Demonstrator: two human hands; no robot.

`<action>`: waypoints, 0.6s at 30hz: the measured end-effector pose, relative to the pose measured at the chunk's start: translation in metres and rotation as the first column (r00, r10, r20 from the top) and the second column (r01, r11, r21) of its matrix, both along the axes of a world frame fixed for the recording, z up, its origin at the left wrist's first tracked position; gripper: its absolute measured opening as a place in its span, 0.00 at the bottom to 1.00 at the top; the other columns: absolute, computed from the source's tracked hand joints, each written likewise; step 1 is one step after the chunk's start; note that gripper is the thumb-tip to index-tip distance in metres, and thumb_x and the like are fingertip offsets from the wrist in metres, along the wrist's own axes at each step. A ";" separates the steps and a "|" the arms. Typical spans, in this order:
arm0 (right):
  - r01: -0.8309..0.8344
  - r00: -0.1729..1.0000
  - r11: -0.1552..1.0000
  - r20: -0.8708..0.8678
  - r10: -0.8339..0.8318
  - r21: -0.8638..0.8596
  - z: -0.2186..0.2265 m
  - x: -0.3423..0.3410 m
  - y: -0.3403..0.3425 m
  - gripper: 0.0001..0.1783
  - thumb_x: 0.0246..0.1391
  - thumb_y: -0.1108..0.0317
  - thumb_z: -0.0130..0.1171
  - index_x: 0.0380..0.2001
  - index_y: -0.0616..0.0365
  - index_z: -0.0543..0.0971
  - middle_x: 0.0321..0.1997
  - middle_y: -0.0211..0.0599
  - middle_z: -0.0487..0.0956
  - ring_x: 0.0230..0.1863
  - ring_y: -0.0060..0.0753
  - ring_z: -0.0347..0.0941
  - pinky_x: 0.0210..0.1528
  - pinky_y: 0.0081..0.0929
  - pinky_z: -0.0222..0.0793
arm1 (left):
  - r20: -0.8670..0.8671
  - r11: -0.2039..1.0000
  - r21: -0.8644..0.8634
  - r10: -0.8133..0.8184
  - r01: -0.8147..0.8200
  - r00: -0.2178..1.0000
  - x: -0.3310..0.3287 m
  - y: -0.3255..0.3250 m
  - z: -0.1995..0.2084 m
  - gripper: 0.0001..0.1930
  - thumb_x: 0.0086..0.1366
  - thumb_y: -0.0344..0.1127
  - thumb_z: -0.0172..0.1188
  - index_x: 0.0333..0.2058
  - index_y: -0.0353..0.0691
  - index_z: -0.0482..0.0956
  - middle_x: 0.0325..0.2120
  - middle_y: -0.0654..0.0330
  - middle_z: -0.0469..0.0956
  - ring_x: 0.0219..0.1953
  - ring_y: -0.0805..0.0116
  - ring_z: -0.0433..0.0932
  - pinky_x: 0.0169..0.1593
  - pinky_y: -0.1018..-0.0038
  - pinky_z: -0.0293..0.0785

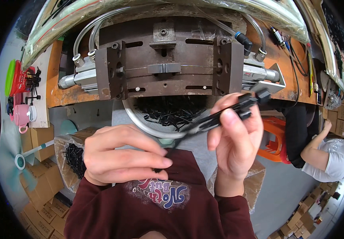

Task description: Assemble small black plastic components using a press machine at a workshop bench.

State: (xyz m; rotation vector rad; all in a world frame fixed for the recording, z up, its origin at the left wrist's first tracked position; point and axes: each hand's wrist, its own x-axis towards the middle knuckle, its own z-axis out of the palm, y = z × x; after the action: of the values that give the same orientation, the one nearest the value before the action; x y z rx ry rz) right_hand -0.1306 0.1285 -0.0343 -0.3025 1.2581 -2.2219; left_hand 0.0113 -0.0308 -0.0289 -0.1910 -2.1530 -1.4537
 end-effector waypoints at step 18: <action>0.573 0.425 0.812 -0.888 -0.175 0.115 -0.009 0.005 0.006 0.13 0.44 0.82 0.64 0.34 0.59 0.75 0.39 0.41 0.72 0.30 0.28 0.72 0.30 0.22 0.72 | -0.094 0.623 -0.607 0.561 -0.493 0.823 -0.034 0.007 -0.037 0.12 0.46 0.32 0.70 0.32 0.39 0.82 0.46 0.58 0.80 0.23 0.71 0.77 0.28 0.79 0.70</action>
State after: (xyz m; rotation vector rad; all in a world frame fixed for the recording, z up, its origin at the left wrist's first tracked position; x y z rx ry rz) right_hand -0.1259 0.1342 -0.0435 -1.1602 2.5213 -2.0827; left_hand -0.0223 -0.0240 -0.0659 0.2957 -2.4140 -0.4040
